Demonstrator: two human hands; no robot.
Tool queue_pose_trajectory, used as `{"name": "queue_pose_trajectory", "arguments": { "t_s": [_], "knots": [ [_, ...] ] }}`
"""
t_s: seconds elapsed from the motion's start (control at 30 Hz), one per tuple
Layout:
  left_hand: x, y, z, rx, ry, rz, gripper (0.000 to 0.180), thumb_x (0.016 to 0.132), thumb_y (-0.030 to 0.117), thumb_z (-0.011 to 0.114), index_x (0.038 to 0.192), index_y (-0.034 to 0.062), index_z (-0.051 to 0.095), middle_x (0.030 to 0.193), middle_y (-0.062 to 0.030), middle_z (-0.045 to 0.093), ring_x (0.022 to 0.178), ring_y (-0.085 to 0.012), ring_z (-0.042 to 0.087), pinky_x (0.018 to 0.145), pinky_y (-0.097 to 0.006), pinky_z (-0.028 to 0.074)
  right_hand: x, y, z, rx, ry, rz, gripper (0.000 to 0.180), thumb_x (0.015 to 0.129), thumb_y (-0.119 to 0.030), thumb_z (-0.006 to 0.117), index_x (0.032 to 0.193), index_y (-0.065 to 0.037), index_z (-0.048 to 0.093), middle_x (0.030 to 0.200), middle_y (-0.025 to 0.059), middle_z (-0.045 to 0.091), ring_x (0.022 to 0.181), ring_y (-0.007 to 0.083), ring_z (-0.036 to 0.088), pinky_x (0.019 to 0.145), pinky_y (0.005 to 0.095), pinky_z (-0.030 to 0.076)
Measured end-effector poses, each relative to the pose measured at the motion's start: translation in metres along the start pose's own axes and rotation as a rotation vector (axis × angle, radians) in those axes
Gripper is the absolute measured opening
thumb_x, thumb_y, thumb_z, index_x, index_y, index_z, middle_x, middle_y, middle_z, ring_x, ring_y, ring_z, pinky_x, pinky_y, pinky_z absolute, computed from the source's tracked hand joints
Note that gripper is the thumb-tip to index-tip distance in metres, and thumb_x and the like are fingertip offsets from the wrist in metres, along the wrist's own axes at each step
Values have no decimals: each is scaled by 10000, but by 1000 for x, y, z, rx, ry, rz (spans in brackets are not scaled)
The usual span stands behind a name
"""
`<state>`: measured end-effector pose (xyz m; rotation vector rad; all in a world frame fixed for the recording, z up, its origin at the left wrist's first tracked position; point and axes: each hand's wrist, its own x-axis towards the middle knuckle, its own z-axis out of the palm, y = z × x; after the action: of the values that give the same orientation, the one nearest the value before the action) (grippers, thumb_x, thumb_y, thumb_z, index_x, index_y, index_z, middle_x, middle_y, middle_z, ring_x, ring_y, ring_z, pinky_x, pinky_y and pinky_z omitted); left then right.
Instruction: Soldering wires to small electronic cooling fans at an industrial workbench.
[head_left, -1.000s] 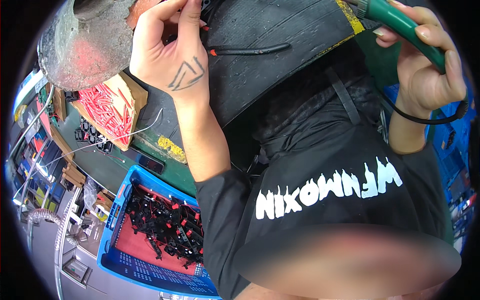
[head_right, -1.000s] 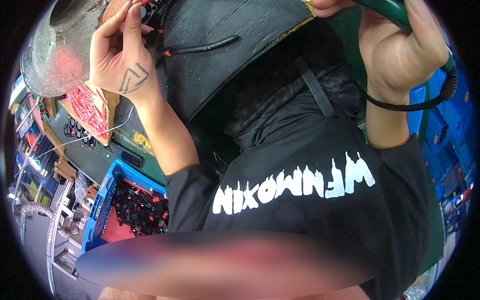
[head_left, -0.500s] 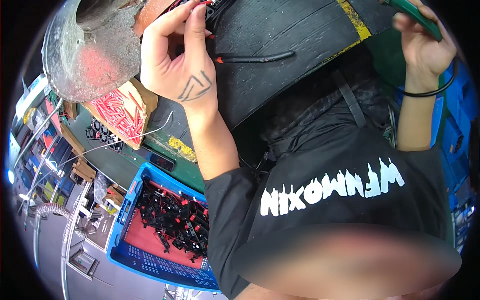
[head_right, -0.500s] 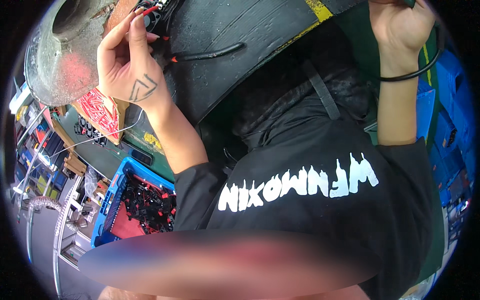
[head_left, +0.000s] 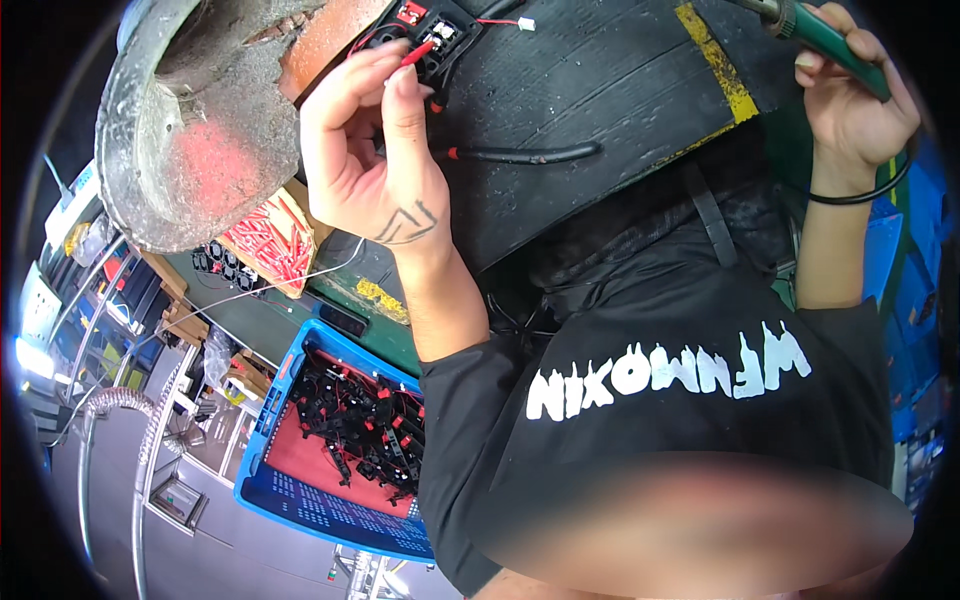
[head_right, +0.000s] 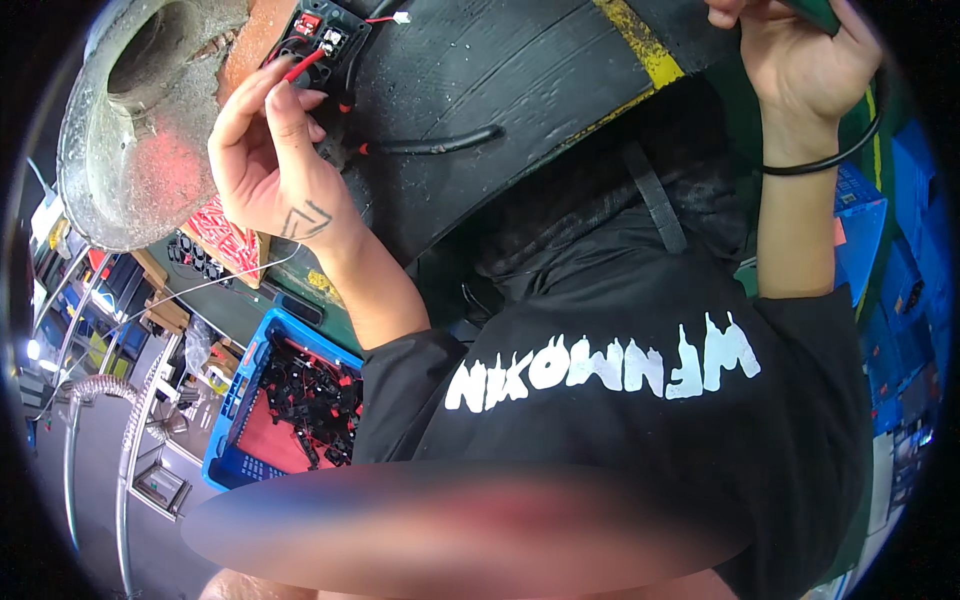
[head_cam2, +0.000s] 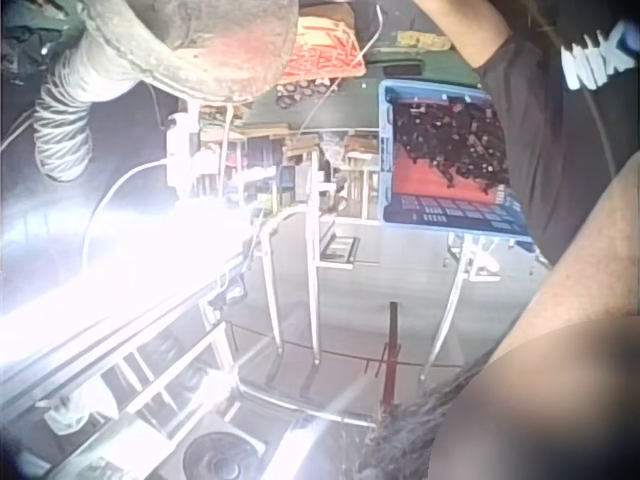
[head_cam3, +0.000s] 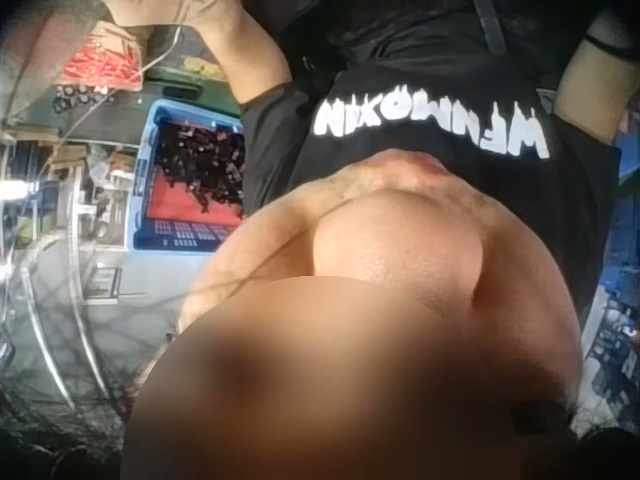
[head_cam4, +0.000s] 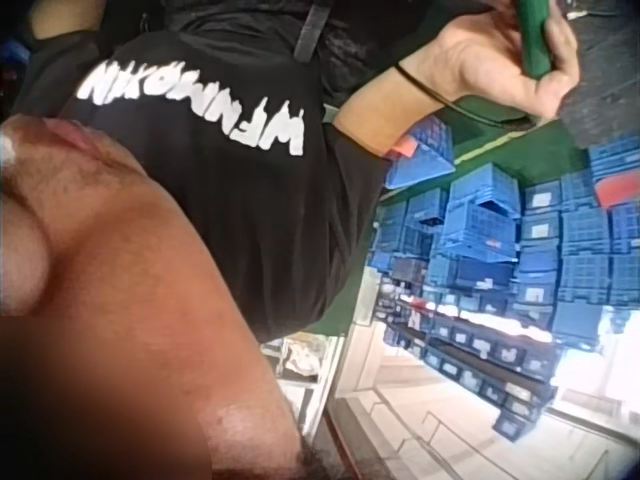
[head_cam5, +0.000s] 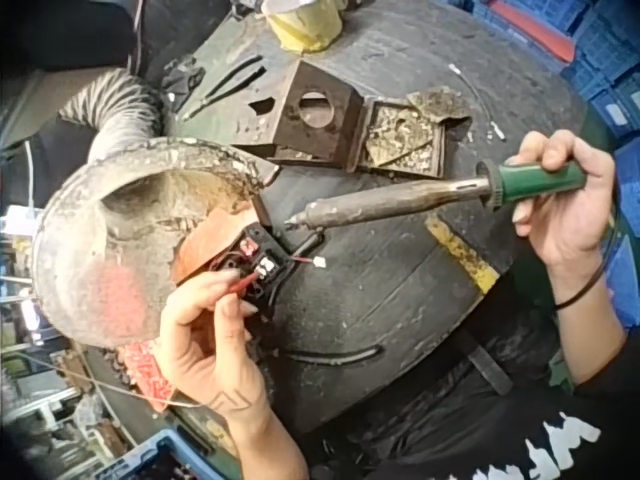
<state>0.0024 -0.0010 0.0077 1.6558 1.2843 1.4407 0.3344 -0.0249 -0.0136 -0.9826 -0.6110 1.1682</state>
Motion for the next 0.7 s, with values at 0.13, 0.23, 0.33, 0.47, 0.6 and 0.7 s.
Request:
{"name": "queue_pose_trajectory", "arguments": {
  "t_s": [0.13,0.23,0.33,0.47,0.6,0.7],
  "knots": [
    [3,1,3,-15,41,-92,132,929,-26,699,1049,-40,646,985,-155,726,701,-89,638,591,-189,517,-2,0,-1,40,-14,26,392,1045,-359,388,857,-49,536,944,188,634,560,277,682,397,319,571],
    [5,1,5,-8,68,-106,185,933,-2,708,1088,-22,608,930,-136,737,645,-69,605,538,-166,457,-2,2,-1,33,-15,15,397,1036,-371,398,852,-50,541,937,186,633,557,273,677,391,316,559],
    [7,0,8,-53,134,-133,313,914,19,745,1125,6,516,870,-103,721,630,-60,592,515,-164,430,0,4,-1,6,-32,-2,404,1028,-384,409,852,-50,552,924,180,636,547,265,667,381,311,543],
    [6,-3,15,-51,193,-52,244,904,20,748,1082,-2,582,813,-59,678,612,-61,575,527,-180,431,4,9,2,34,-25,-46,405,1025,-390,414,862,-52,566,903,170,646,542,248,661,385,301,533],
    [6,-3,21,20,243,7,197,919,73,750,1006,13,584,758,-53,671,572,-69,545,527,-191,417,3,11,5,-30,46,-69,406,1027,-394,404,868,-60,572,890,161,661,553,230,664,404,293,529],
    [10,1,21,77,219,-54,52,958,26,686,978,8,641,806,-40,690,607,-29,505,537,-165,368,3,10,8,-56,16,-99,412,1028,-398,395,873,-62,575,888,161,666,573,223,670,432,282,531]
  ]
}}
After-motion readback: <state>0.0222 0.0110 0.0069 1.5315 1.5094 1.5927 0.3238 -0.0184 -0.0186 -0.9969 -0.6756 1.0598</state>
